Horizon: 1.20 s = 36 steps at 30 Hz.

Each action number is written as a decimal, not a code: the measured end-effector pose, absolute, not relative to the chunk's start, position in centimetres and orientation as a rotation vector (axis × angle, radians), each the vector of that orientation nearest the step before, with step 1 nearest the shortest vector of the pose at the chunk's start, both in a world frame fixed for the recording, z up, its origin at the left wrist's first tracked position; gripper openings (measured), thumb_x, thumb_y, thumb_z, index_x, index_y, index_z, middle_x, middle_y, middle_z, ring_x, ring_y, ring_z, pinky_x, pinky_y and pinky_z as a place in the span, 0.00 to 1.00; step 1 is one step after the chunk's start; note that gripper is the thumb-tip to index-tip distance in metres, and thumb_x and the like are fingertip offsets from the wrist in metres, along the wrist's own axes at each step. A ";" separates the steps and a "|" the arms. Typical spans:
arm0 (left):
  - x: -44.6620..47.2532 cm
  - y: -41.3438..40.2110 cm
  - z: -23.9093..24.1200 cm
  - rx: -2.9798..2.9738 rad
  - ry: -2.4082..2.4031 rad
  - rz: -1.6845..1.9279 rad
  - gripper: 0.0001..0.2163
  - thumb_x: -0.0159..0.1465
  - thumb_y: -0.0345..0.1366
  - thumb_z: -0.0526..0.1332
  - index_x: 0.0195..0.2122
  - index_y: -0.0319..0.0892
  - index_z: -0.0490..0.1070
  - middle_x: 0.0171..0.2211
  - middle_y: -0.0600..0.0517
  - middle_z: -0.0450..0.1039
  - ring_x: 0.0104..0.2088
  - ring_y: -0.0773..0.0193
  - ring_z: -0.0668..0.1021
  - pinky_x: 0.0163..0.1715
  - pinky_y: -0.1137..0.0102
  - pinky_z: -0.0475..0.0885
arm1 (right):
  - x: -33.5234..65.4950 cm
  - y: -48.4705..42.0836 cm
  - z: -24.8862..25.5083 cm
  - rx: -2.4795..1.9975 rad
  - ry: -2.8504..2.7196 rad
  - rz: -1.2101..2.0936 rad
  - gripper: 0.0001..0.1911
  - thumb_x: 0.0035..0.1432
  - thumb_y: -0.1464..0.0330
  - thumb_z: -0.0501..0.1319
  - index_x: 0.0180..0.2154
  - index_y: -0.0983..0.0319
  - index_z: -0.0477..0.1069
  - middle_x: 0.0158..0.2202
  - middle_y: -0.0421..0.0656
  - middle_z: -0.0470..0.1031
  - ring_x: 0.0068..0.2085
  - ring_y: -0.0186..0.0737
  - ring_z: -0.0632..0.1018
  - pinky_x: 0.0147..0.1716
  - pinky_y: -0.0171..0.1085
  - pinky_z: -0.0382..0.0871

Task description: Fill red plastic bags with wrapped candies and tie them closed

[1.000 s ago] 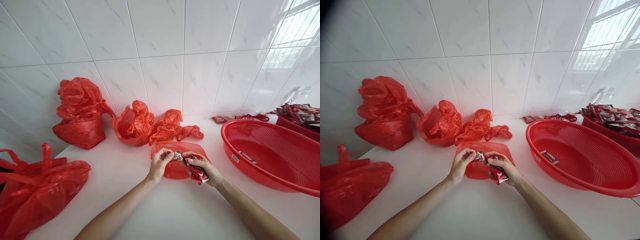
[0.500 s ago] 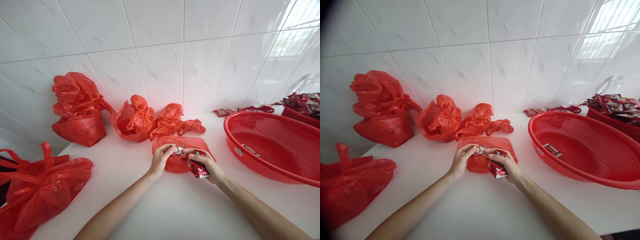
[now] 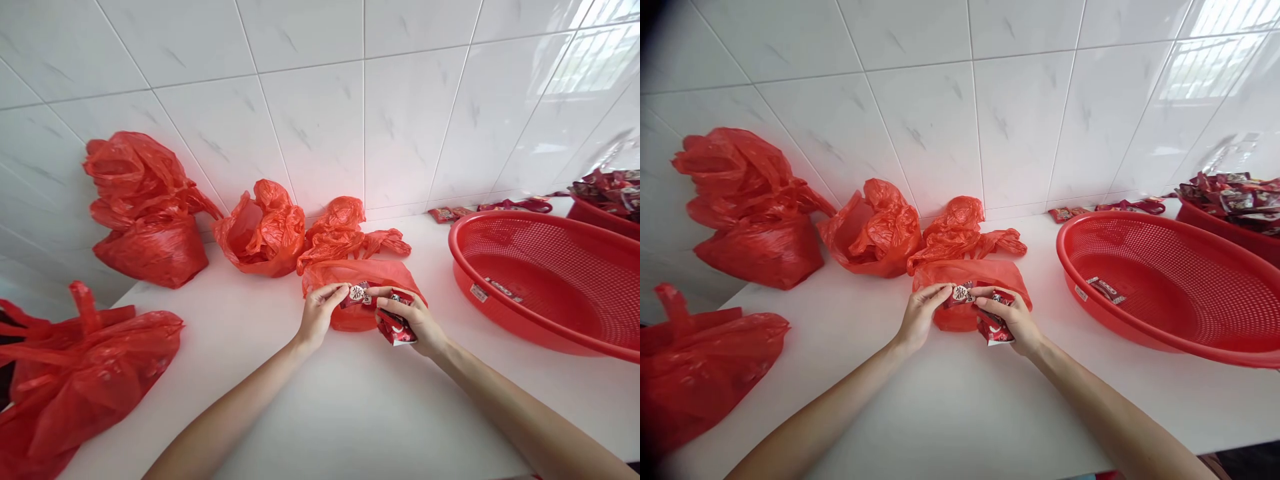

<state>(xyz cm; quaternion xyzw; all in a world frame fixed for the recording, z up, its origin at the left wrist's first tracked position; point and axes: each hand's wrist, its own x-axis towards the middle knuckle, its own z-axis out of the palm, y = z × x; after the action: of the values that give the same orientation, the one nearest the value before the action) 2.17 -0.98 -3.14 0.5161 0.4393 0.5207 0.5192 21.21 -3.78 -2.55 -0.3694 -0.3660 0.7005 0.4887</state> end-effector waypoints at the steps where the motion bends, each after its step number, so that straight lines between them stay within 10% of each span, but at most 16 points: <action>1: 2.2 -1.0 -3.1 1.231 1.064 1.256 0.15 0.55 0.49 0.71 0.33 0.41 0.82 0.29 0.51 0.79 0.32 0.64 0.75 0.36 0.70 0.71 | 21.3 -3.7 -2.5 -0.900 -0.891 1.695 0.20 0.47 0.59 0.74 0.40 0.63 0.78 0.22 0.38 0.75 0.20 0.34 0.74 0.20 0.34 0.67; 9: 2.1 -0.7 -3.0 1.224 1.083 1.267 0.16 0.56 0.49 0.70 0.34 0.40 0.80 0.27 0.53 0.76 0.25 0.68 0.72 0.30 0.71 0.71 | 21.1 -3.4 -2.6 -0.905 -0.760 1.629 0.24 0.47 0.48 0.71 0.25 0.61 0.68 0.30 0.43 0.80 0.21 0.34 0.75 0.17 0.33 0.70; 16: 1.5 -0.6 -3.5 1.399 1.239 1.212 0.21 0.55 0.42 0.71 0.50 0.45 0.76 0.53 0.47 0.75 0.31 0.67 0.77 0.38 0.68 0.74 | 20.7 -3.9 -2.9 -1.009 -0.964 1.622 0.30 0.53 0.38 0.60 0.31 0.60 0.68 0.17 0.37 0.71 0.14 0.33 0.68 0.12 0.31 0.62; 23: 3.3 -3.3 -2.5 1.653 1.037 0.922 0.14 0.63 0.47 0.64 0.35 0.41 0.78 0.31 0.50 0.77 0.32 0.62 0.75 0.33 0.70 0.68 | 20.3 -4.3 -3.4 -1.010 -1.088 1.562 0.30 0.55 0.37 0.58 0.33 0.58 0.65 0.17 0.34 0.68 0.16 0.33 0.69 0.14 0.32 0.63; 36: 3.3 -3.1 -2.2 1.499 0.906 1.038 0.18 0.63 0.50 0.64 0.26 0.41 0.68 0.25 0.56 0.64 0.28 0.68 0.65 0.29 0.72 0.62 | 20.4 -4.4 -3.3 -0.991 -1.163 1.443 0.25 0.59 0.44 0.61 0.34 0.59 0.68 0.22 0.35 0.68 0.19 0.31 0.68 0.17 0.31 0.63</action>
<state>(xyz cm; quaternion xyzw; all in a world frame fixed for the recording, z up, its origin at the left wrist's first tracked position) 3.29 -3.06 -2.17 0.6266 0.3789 0.4339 0.5250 20.36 -4.41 -3.34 -0.4093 -0.4803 0.5959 0.4967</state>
